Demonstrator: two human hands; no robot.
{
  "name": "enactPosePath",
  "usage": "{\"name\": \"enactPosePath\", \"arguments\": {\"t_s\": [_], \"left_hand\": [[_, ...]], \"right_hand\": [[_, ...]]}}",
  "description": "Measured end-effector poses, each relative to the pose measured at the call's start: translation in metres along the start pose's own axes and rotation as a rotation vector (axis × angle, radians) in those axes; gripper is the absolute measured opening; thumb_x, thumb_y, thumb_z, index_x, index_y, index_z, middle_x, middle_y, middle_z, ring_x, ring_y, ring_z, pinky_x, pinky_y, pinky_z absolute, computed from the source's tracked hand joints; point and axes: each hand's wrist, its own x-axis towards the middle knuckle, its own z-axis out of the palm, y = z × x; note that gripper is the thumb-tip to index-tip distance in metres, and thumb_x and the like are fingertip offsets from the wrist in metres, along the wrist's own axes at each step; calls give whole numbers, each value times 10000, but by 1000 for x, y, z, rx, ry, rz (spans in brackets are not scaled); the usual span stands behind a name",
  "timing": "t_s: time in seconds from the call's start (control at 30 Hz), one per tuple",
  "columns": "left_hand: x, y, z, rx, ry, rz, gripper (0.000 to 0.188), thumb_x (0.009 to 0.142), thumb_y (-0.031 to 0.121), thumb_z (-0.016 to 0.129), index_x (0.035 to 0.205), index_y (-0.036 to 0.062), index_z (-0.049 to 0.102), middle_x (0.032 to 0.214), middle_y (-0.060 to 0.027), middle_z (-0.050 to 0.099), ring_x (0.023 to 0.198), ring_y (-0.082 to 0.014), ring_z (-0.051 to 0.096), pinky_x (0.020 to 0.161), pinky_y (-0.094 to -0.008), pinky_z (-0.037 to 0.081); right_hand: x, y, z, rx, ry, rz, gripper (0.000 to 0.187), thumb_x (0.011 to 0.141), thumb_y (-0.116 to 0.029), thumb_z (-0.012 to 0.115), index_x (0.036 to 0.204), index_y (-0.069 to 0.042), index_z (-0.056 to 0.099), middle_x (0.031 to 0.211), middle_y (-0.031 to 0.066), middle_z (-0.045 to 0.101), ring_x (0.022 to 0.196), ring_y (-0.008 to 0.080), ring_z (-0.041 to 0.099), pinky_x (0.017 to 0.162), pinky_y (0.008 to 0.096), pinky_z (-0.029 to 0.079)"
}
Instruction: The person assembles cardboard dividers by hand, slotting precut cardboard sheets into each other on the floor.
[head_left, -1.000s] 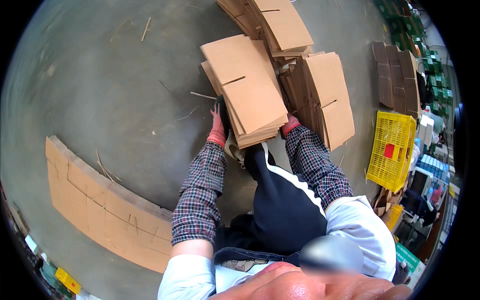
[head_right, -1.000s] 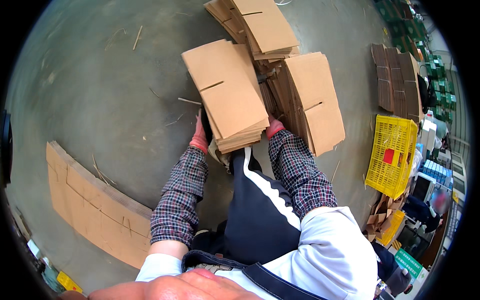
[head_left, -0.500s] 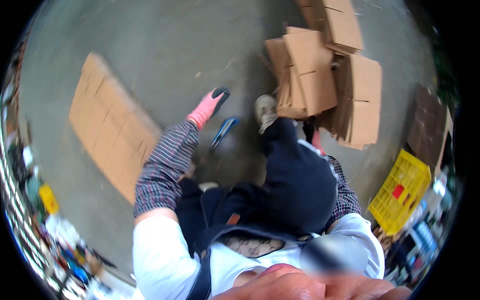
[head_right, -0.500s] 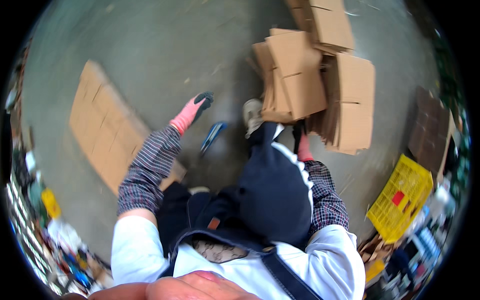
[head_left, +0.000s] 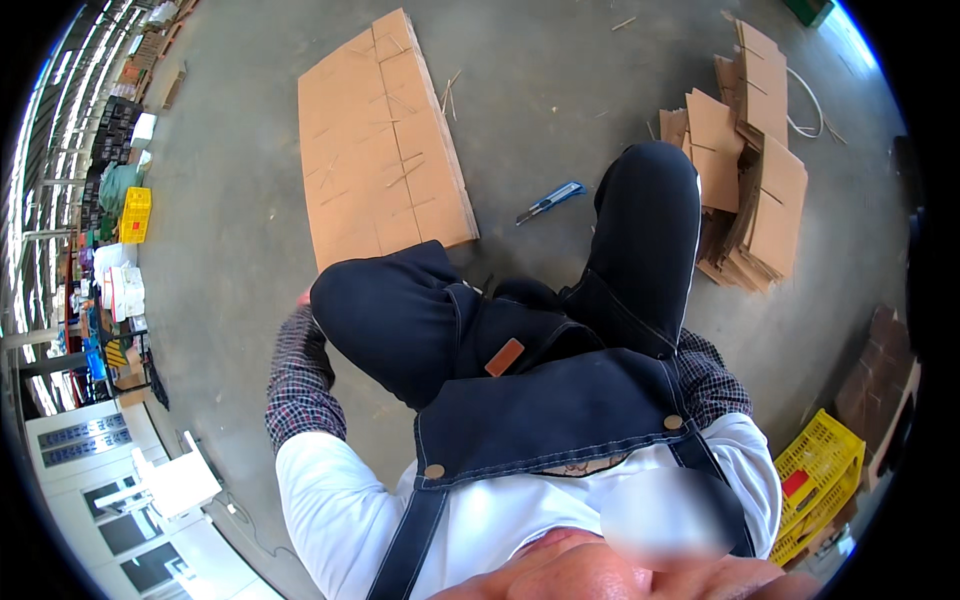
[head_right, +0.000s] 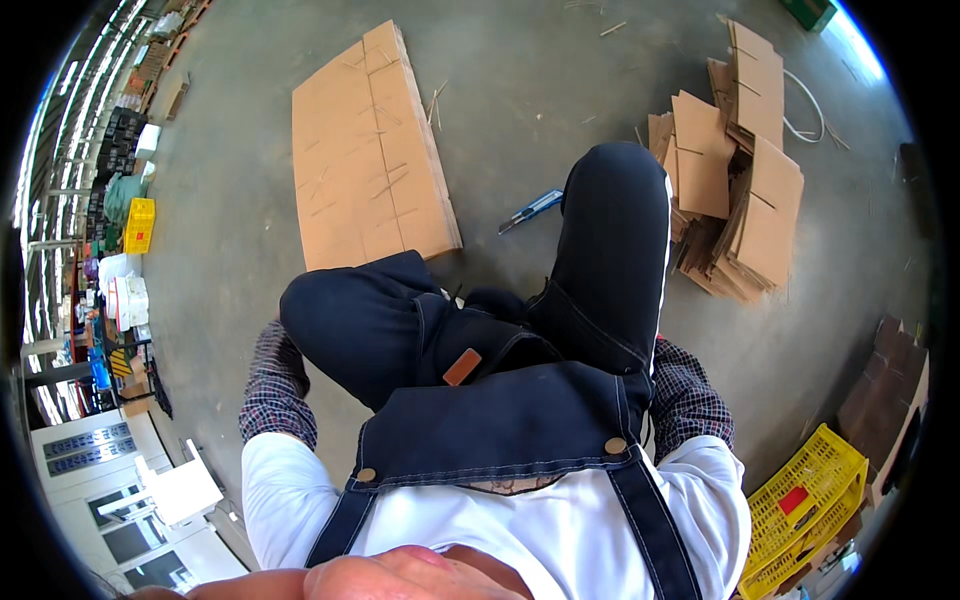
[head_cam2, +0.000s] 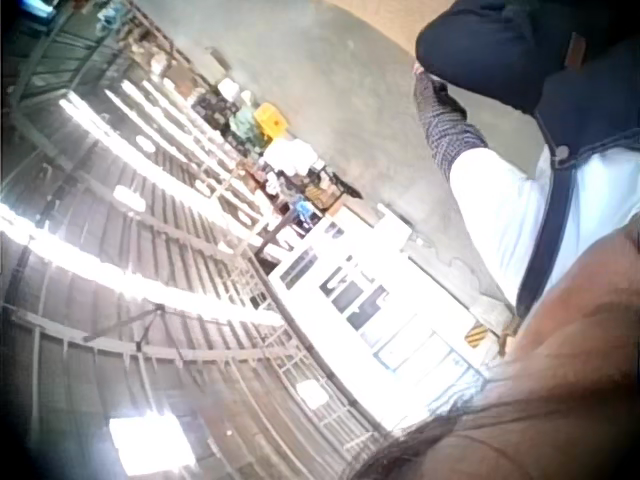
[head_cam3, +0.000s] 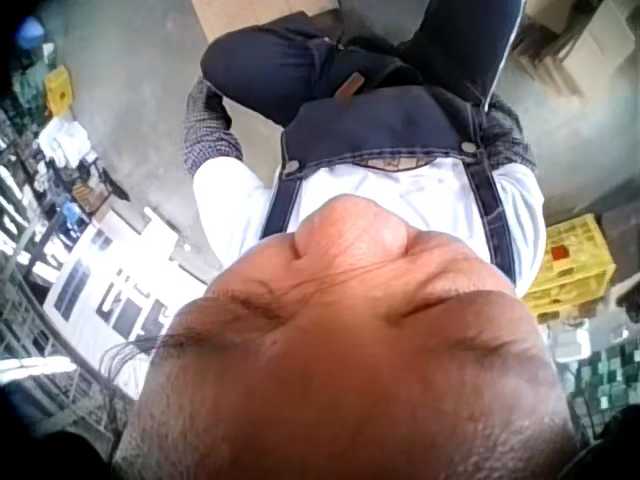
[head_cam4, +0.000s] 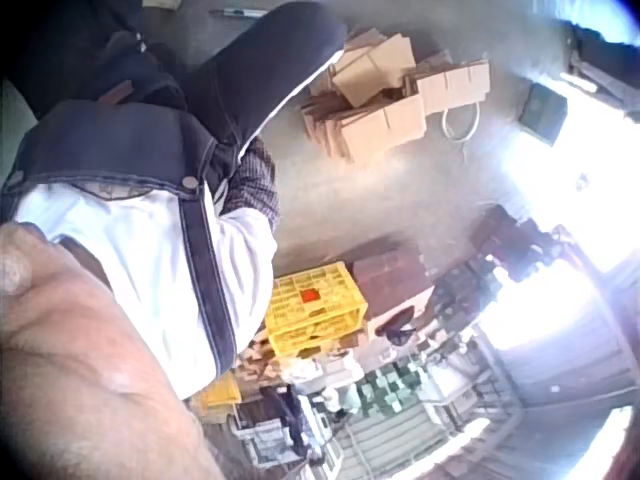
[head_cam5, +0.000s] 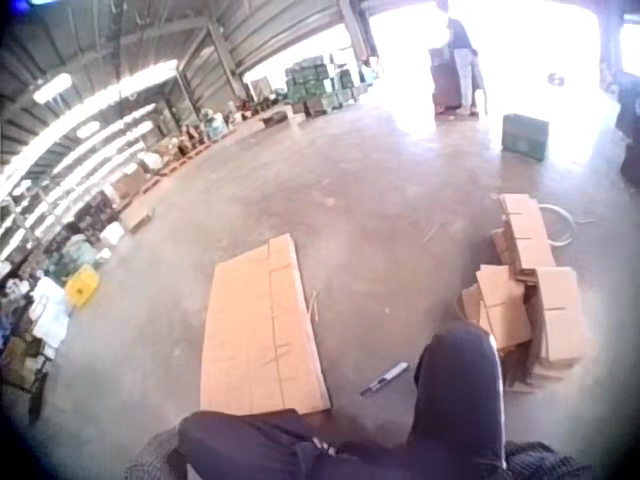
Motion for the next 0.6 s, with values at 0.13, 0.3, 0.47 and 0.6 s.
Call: {"name": "enactPosePath", "arguments": {"t_s": [0.13, 0.3, 0.47, 0.6], "left_hand": [[-21, -7, 104, -493, -93, -198, 424, 888, 303, 510, 1179, -4, 541, 1129, -98, 607, 1016, -216, 570, 872, -319, 438], [13, 16, 167, -679, -118, -166, 417, 887, 307, 509, 1167, 1, 550, 1124, -106, 610, 1014, -228, 574, 867, -335, 445], [14, -18, 201, -881, -122, -158, 410, 886, 311, 508, 1156, 6, 558, 1119, -113, 612, 1011, -240, 579, 863, -352, 452], [27, -103, 136, -1268, 43, -195, 405, 885, 314, 507, 1147, 10, 565, 1115, -119, 614, 1009, -250, 582, 859, -366, 457]], "right_hand": [[4, 15, 32, -96, -138, 11, 313, 928, -283, 422, 1127, -89, 568, 973, 83, 628, 855, 220, 603, 743, 335, 495], [22, 29, 34, -103, -190, 20, 310, 927, -288, 421, 1107, -90, 578, 937, 81, 636, 816, 217, 614, 715, 342, 506], [61, 24, -48, -115, -193, -82, 309, 926, -294, 421, 1087, -90, 588, 901, 79, 645, 777, 214, 624, 687, 349, 517], [1, -105, -132, -209, -198, -102, 292, 905, -305, 473, 1003, -65, 608, 793, 54, 634, 637, 173, 610, 576, 330, 514]]}}
